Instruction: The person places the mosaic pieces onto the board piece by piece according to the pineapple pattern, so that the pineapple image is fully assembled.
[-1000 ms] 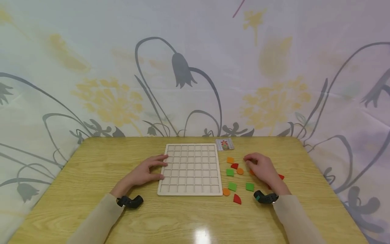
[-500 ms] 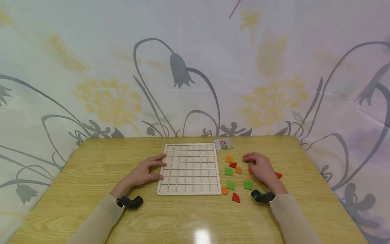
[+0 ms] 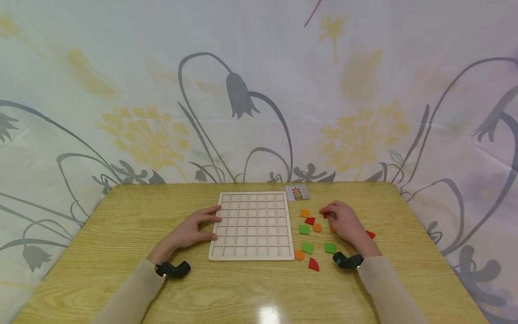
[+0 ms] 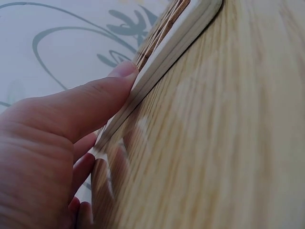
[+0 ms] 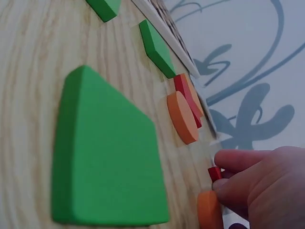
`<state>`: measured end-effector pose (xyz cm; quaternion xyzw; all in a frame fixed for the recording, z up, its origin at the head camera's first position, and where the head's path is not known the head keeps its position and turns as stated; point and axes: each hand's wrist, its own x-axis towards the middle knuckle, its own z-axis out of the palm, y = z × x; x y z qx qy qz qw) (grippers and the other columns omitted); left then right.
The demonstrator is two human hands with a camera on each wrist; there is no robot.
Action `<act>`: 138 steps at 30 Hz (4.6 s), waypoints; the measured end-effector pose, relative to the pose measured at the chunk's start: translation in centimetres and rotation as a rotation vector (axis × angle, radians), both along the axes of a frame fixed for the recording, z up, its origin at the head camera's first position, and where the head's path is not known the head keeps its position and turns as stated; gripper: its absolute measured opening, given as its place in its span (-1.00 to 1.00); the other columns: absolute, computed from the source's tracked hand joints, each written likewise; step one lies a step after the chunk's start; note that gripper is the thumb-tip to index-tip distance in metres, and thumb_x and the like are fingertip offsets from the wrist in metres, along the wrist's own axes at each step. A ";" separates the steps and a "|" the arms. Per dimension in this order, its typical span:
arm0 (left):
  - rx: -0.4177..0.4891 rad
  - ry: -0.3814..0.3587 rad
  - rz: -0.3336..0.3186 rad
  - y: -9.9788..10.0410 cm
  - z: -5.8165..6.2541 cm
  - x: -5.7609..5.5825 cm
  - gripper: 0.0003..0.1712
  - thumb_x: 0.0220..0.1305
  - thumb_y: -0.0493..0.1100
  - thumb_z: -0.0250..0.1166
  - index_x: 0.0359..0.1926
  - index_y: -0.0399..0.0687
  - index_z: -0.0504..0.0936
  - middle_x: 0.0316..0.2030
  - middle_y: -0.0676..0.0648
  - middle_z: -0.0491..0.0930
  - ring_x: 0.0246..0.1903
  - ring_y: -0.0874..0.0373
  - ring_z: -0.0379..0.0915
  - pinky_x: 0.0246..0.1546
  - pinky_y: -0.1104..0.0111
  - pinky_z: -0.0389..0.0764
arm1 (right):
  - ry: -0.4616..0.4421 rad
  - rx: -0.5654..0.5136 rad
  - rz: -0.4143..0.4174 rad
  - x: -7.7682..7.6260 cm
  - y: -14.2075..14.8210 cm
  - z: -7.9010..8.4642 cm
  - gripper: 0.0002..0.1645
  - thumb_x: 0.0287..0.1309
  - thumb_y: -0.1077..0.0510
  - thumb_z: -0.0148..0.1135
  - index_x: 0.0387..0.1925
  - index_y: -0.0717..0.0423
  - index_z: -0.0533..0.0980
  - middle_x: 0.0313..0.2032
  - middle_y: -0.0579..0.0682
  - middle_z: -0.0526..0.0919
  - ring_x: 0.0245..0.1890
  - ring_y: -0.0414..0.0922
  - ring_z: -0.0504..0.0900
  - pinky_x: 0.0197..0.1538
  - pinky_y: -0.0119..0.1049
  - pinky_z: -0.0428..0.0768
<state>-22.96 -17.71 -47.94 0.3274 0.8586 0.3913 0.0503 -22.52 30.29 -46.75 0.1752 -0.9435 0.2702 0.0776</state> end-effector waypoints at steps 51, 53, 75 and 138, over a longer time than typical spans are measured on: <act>-0.001 0.020 -0.008 0.0 -0.1 -0.2 -0.60 0.15 -0.03 0.50 -0.01 -0.05 0.69 0.47 -0.18 0.18 0.50 -0.17 -0.12 0.41 -0.18 0.00 | -0.019 -0.163 0.091 -2.9 -7.5 0.3 -0.85 0.18 0.32 0.33 -0.20 0.26 0.66 -0.28 0.02 0.61 -0.29 -0.05 0.62 -0.21 -0.17 0.66; -0.003 0.026 -0.009 0.0 -0.2 -0.3 -0.61 0.16 -0.03 0.50 -0.02 -0.05 0.69 0.47 -0.18 0.18 0.50 -0.17 -0.11 0.40 -0.18 0.01 | -0.008 -0.187 0.112 -3.2 -8.8 0.0 -0.86 0.16 0.33 0.33 -0.21 0.25 0.67 -0.28 0.03 0.63 -0.29 -0.04 0.64 -0.21 -0.15 0.65; -0.039 0.001 -0.026 -0.2 0.1 -0.2 -0.62 0.23 0.01 0.44 0.01 -0.02 0.65 0.49 -0.17 0.16 0.46 -0.19 0.01 0.41 -0.22 -0.14 | -0.082 -0.330 0.085 -5.2 -18.8 -1.5 -0.83 0.22 0.27 0.30 -0.16 0.12 0.69 -0.19 -0.03 0.59 -0.30 -0.12 0.55 -0.23 -0.21 0.57; -0.037 0.038 -0.018 -0.1 0.1 -0.2 -0.64 0.21 0.02 0.46 -0.03 -0.01 0.66 0.47 -0.19 0.20 0.44 -0.23 0.06 0.38 -0.25 -0.06 | -0.180 -0.194 -0.150 -1.7 1.6 1.3 -0.69 0.42 0.23 0.08 0.07 0.24 0.61 0.04 0.26 0.63 -0.23 0.02 0.52 -0.22 -0.21 0.47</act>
